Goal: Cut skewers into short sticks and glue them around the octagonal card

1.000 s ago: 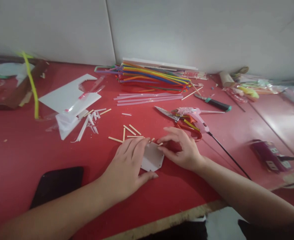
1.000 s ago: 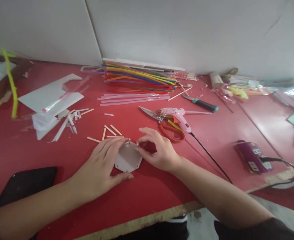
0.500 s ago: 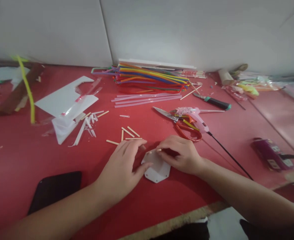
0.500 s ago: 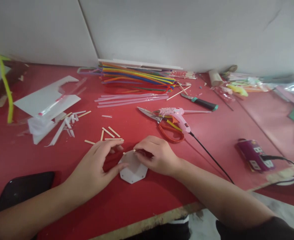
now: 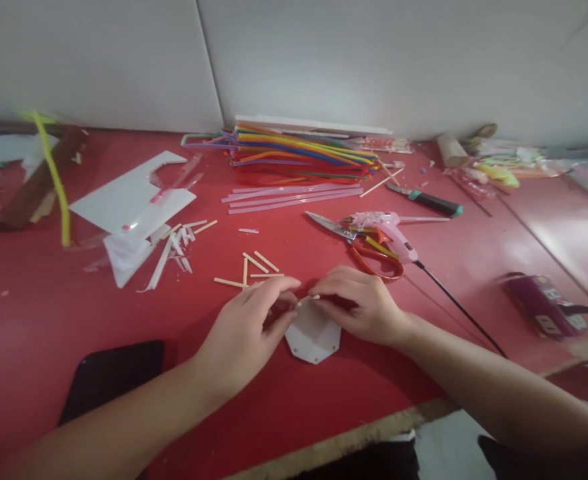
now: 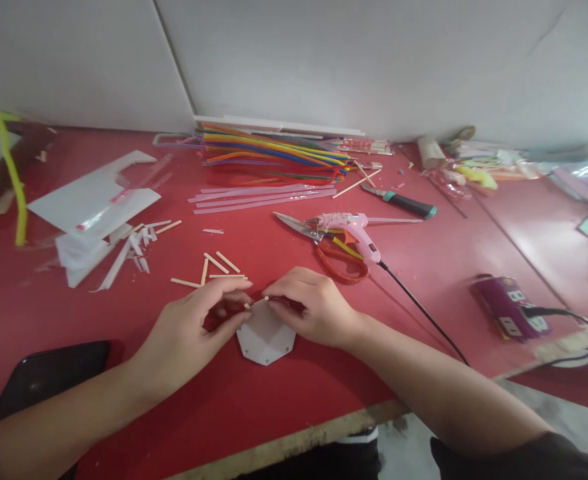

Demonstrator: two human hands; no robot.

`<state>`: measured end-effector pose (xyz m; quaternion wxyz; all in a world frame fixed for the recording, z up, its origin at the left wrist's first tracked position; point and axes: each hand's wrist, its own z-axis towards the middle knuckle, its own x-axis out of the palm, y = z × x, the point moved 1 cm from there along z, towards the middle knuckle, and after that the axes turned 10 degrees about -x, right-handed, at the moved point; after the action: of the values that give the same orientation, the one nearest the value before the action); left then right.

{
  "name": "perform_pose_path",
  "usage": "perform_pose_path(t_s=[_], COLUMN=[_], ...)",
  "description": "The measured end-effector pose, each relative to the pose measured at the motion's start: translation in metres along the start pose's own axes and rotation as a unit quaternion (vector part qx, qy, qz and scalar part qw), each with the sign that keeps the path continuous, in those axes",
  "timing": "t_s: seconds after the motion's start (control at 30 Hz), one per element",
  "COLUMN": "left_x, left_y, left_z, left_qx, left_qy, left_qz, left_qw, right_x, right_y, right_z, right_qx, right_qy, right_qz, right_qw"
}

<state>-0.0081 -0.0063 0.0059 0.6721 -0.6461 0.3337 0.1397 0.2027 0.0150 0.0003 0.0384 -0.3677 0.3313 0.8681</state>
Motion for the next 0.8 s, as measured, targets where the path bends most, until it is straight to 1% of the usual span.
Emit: perform_pose_path(t_s=[0.47, 0.6, 0.8], left_x=[-0.0003, -0.0006, -0.0008], left_y=[-0.0032, -0.0030, -0.0020], left_z=[0.0052, 0.0055, 0.0051], left_qx=[-0.028, -0.042, -0.047], left_qy=[0.031, 0.035, 0.036], left_qz=[-0.030, -0.047, -0.043], left_qw=[0.999, 0.997, 0.997], right_x=[0.0020, 0.0024, 0.0039], right_y=[-0.0013, -0.0022, -0.0047], right_z=[0.0008, -0.0002, -0.0024], right_qx=[-0.003, -0.005, -0.020], right_qy=[-0.007, -0.007, 0.001], right_qz=[0.006, 0.012, 0.012], right_qw=[1.000, 1.000, 1.000])
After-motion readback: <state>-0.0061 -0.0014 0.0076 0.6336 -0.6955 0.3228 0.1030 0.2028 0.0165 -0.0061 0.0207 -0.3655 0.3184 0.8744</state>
